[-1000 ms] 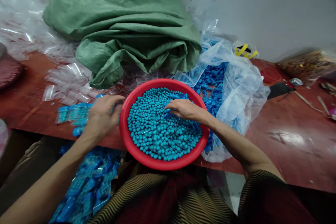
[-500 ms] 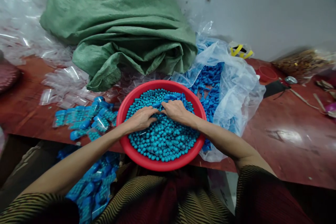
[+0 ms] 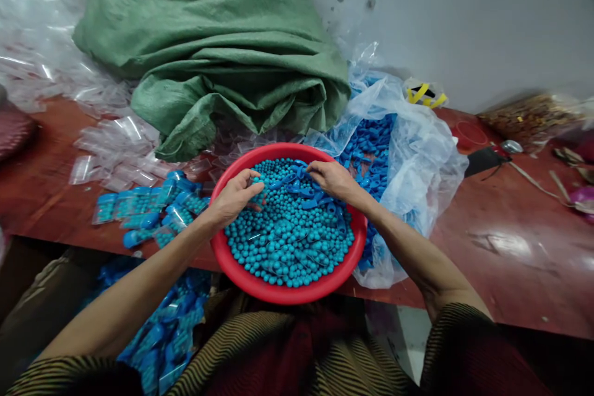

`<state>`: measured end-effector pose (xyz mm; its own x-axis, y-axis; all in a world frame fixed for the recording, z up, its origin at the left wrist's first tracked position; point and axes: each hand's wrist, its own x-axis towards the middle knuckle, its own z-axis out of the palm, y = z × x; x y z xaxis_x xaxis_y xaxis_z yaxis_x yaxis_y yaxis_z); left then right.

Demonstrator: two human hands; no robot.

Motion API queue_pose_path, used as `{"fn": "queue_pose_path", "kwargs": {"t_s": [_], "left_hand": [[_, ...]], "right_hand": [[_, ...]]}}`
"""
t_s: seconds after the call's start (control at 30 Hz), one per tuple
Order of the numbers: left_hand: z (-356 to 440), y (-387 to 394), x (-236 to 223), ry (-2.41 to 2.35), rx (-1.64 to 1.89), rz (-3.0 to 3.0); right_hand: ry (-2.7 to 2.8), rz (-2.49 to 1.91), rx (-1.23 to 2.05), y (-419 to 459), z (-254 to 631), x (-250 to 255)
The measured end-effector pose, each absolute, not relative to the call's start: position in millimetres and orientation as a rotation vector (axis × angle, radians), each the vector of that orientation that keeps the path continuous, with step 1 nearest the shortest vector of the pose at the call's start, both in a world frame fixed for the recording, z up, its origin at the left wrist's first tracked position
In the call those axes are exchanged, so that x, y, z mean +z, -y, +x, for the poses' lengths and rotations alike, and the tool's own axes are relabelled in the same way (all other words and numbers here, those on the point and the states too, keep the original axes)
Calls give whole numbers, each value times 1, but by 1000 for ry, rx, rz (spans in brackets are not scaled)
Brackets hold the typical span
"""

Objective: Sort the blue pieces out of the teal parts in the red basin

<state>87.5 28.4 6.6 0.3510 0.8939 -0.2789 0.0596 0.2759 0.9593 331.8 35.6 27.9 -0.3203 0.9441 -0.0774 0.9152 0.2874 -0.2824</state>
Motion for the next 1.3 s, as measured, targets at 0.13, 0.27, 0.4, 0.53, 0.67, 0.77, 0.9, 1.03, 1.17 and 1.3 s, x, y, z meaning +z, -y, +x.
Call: {"fn": "queue_pose_path", "kwargs": {"t_s": [0.13,0.27,0.4,0.53,0.67,0.77,0.9,1.03,1.17,1.3], "left_hand": [[92,-25,3,-1060,695,1148],[97,-23,-3,-1086,651,1247],[101,-21,-5,-1059,604,1286],[102,-23,-6,-1017,660,1316],[103,-21,-6,-1003,680,1326],[105,-17,-3,-976,651,1309],[107,-15,3,-988,731,1243],[106,-16,5,-986,766,1257],[105,-17,3,-994,739,1271],[106,-16,2,-992,732,1260]], "right_hand": [[2890,-1729,326,-14,325,28],[2993,-1646,255,-14,316,11],[2679,-1539,477,-27,315,13],[2292,-1294,791,-28,303,19],[2123,-1170,1081,-23,289,13],[1929,-1202,1284,-24,287,7],[1758,-1210,1371,-24,286,5],[1822,-1156,1174,-20,288,13],[2004,-1141,701,-18,293,16],[2203,-1023,359,-10,291,8]]}}
